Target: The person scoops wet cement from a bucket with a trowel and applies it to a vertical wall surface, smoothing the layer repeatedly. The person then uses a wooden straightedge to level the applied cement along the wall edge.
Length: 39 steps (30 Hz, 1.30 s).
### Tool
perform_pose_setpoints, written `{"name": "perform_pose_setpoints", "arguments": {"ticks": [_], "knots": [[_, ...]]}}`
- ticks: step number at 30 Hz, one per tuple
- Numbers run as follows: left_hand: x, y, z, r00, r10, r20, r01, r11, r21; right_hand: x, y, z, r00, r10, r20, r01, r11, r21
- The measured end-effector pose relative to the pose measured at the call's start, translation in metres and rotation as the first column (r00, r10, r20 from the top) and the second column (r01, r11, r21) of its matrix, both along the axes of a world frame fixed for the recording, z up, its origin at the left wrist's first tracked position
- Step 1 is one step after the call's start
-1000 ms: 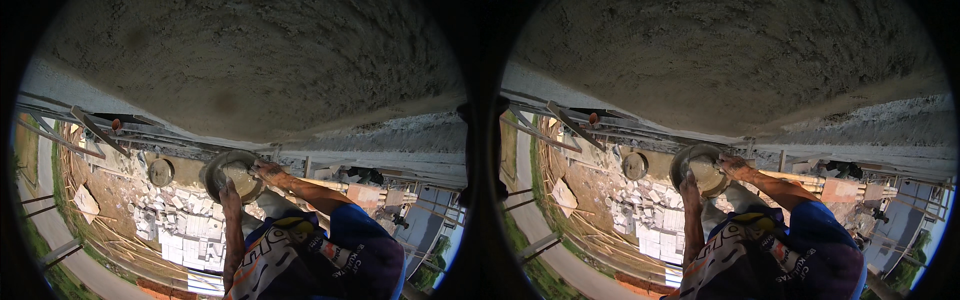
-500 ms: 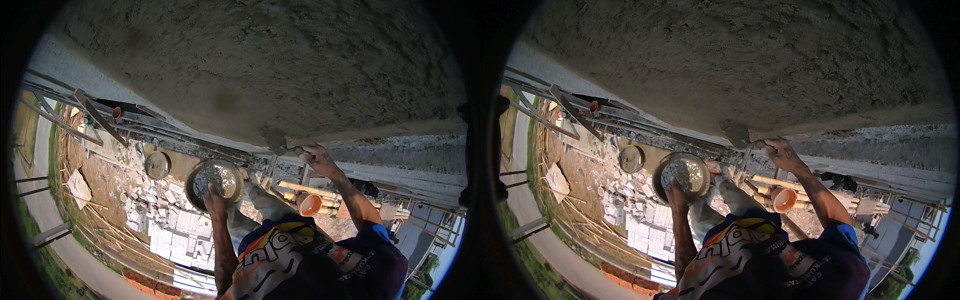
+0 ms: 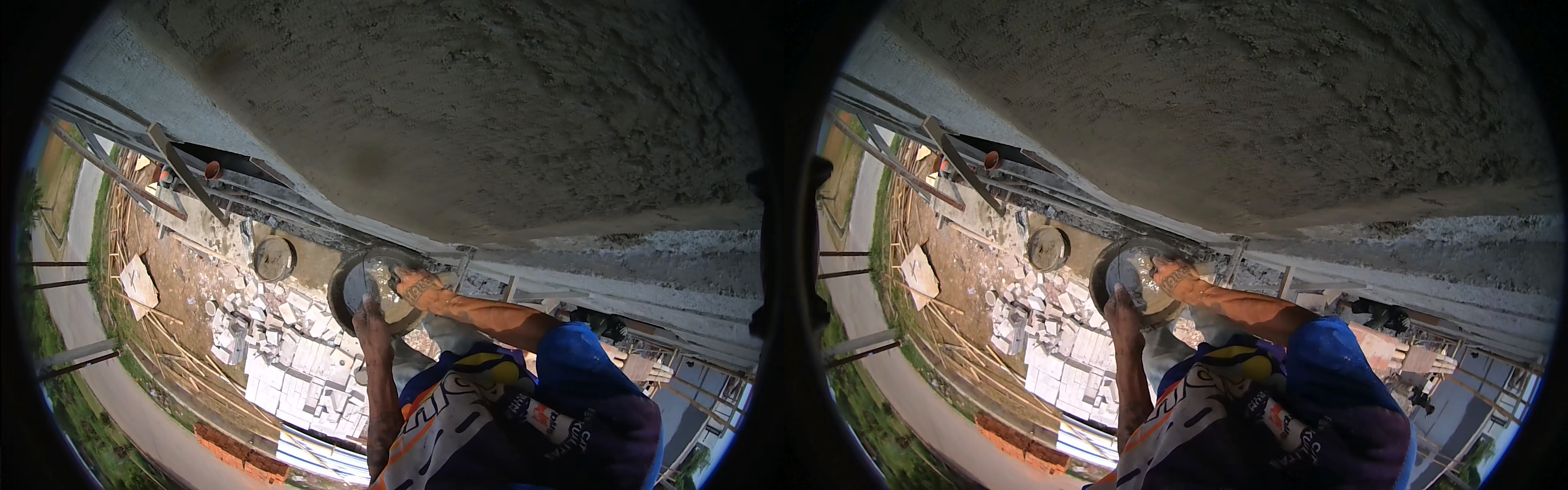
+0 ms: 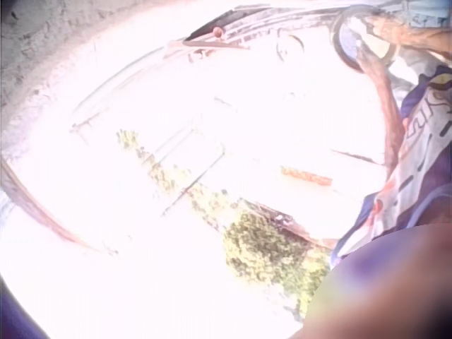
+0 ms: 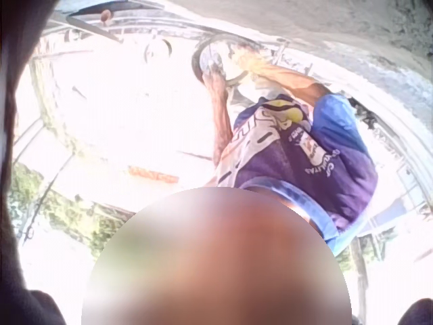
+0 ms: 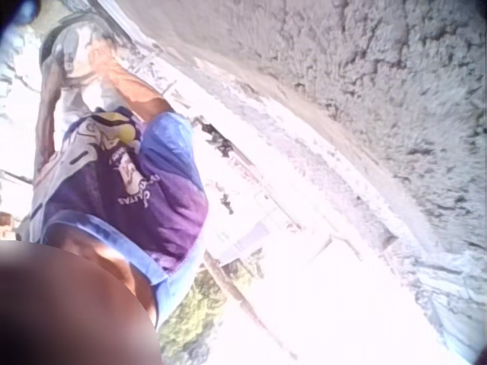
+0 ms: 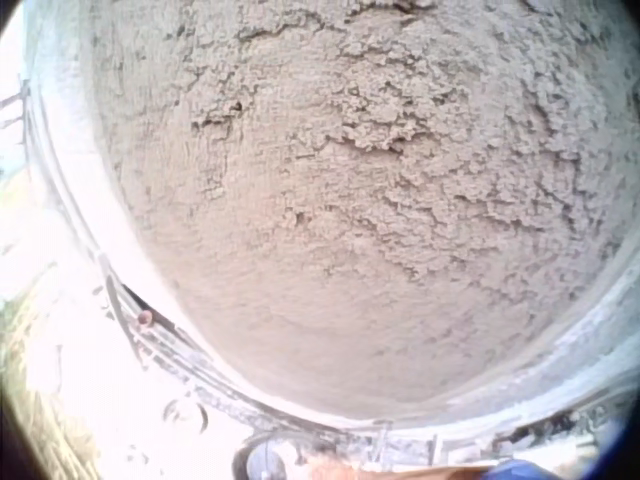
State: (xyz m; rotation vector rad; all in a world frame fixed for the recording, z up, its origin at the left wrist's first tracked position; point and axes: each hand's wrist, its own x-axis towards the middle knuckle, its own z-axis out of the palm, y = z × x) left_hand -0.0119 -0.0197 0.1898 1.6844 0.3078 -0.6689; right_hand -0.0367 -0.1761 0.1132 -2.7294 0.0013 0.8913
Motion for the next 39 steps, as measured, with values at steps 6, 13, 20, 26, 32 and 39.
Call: {"name": "perform_pose_setpoints", "arguments": {"ticks": [6,13,20,26,32,39], "knots": [[0.004,0.004,-0.008,0.987,0.142,-0.071,-0.15,0.982,-0.118,-0.042,-0.067,0.038,0.945,-0.273,0.181,0.168,0.877,0.45],[0.008,0.01,-0.023,0.975,0.204,-0.085,-0.208,0.977,-0.045,-0.055,-0.132,0.071,0.748,-0.52,-0.412,0.657,0.492,0.571],[0.014,0.021,-0.043,0.987,0.152,0.059,-0.161,0.965,0.206,-0.069,-0.148,0.129,0.561,-0.826,-0.051,0.747,0.479,0.461],[0.016,0.02,-0.025,0.996,0.088,0.003,-0.087,0.976,0.2,-0.051,-0.08,0.113,0.938,-0.308,0.16,0.259,0.927,0.27],[0.002,0.015,-0.017,0.991,0.136,0.004,-0.136,0.989,0.052,0.003,0.019,-0.017,0.965,0.248,0.086,-0.239,0.966,-0.103],[0.003,0.024,-0.039,0.976,0.216,-0.023,-0.217,0.975,-0.052,-0.015,-0.042,0.008,0.965,0.009,0.26,-0.072,0.969,0.235]]}}
